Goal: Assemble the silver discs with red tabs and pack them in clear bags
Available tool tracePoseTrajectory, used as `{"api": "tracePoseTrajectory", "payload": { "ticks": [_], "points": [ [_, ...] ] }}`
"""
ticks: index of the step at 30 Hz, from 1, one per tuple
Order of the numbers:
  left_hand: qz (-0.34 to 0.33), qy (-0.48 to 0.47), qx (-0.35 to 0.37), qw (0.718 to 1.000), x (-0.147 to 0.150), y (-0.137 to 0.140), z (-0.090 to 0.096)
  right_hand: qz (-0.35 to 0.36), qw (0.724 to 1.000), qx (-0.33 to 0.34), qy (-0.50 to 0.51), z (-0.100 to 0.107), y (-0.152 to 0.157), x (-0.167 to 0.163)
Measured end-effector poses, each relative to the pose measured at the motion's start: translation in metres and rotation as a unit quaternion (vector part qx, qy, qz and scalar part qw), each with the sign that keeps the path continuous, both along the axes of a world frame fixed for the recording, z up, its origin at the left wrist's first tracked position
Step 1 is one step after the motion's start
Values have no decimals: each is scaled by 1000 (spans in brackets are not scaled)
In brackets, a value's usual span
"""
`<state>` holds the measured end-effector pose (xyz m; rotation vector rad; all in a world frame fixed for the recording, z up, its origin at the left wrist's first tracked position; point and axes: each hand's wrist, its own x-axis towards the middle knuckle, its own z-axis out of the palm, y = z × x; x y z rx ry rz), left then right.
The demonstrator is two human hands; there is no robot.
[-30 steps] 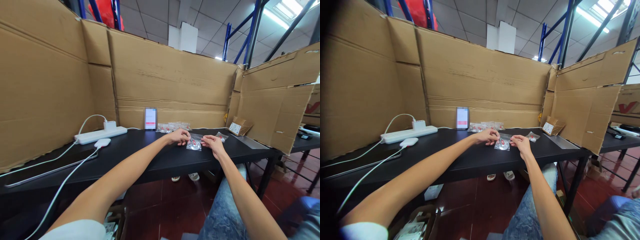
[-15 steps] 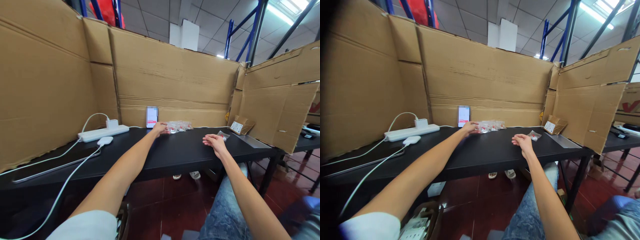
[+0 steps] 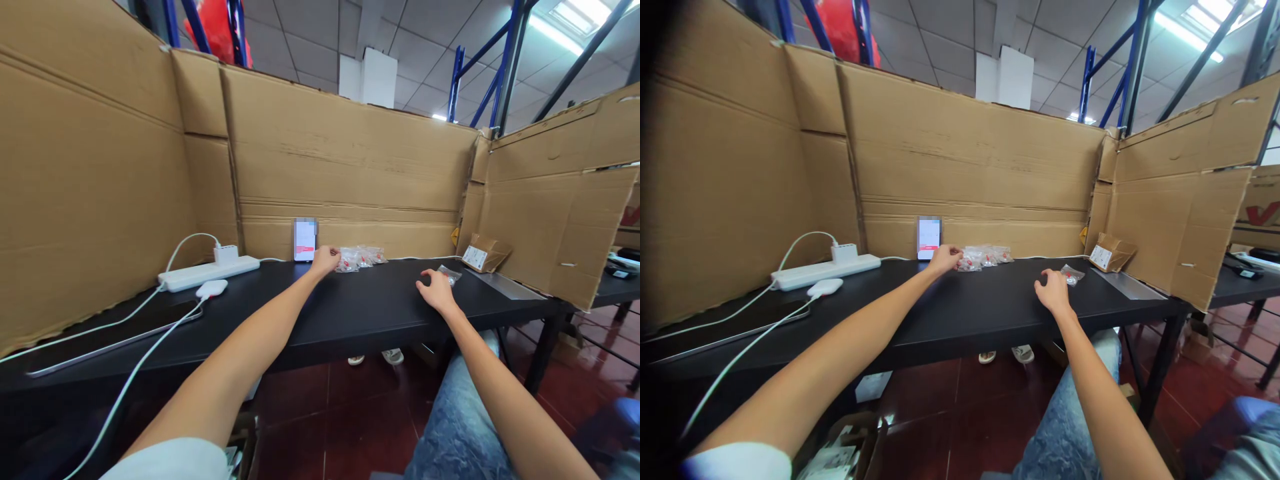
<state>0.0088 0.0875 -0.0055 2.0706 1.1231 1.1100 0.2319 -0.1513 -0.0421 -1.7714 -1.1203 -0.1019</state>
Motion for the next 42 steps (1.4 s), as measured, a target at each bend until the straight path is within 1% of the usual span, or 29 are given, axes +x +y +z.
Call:
{"api": "tracePoseTrajectory", "payload": {
  "ticks": [1, 2, 3, 4, 5, 6, 7, 8, 10, 12, 13, 15, 17, 18, 20, 22, 24, 27, 30, 34, 37, 39, 41, 42],
  "points": [
    [-6, 25, 25, 999, 2, -3, 0, -53, 995, -40, -72, 0, -2, 3],
    [-15, 49, 49, 997, 4, -7, -1, -106, 982, -87, -129, 0, -4, 5],
    [-28, 73, 72, 994, 8, -12, -3, -151, 966, -137, -162, 0, -6, 6],
    [-44, 95, 92, 990, 13, -18, -6, -175, 952, -185, -167, 0, -7, 8],
    [-62, 117, 110, 985, 19, -24, -9, -176, 943, -230, -161, 0, -9, 9],
    [-82, 138, 124, 979, 26, -32, -12, -158, 938, -267, -156, 0, -10, 9],
    [-102, 156, 136, 973, 32, -39, -15, -126, 936, -289, -160, 0, -11, 9],
    [-120, 172, 148, 966, 39, -47, -18, -89, 935, -297, -172, 0, -12, 10],
    [-149, 194, 169, 955, 50, -62, -23, -29, 935, -287, -205, 0, -13, 9],
    [-171, 210, 187, 944, 57, -74, -26, -8, 936, -267, -230, 0, -14, 9],
    [-179, 216, 194, 940, 59, -78, -26, -14, 935, -260, -240, -1, -13, 9],
    [-190, 227, 204, 933, 60, -83, -26, -56, 933, -255, -249, -2, -11, 10],
    [-195, 234, 210, 929, 59, -85, -25, -99, 930, -274, -226, -2, -9, 11],
    [-196, 236, 212, 928, 58, -85, -24, -105, 929, -288, -209, -3, -8, 12],
    [-198, 238, 216, 926, 57, -84, -24, -76, 932, -298, -191, -2, -8, 12],
    [-197, 238, 219, 926, 56, -85, -23, -21, 942, -259, -211, -2, -11, 12],
    [-195, 232, 222, 927, 56, -87, -22, 45, 950, -191, -242, -2, -15, 9],
    [-206, 215, 208, 932, 59, -94, -20, 150, 942, -114, -277, -1, -19, 2],
    [-234, 192, 184, 935, 62, -101, -21, 212, 933, -82, -280, 2, -21, -3],
    [-246, 170, 151, 942, 66, -101, -24, 249, 932, -60, -257, 4, -22, -10],
    [-237, 116, 82, 961, 68, -96, -25, 261, 935, -40, -236, 3, -15, -19],
    [-252, 48, 4, 966, 68, -93, -24, 236, 947, -12, -217, 2, -5, -27],
    [-285, -10, -71, 956, 67, -93, -22, 191, 963, 32, -187, 1, 6, -33],
    [-303, -26, -96, 948, 67, -94, -20, 168, 970, 53, -169, 1, 12, -35]
  ]
}}
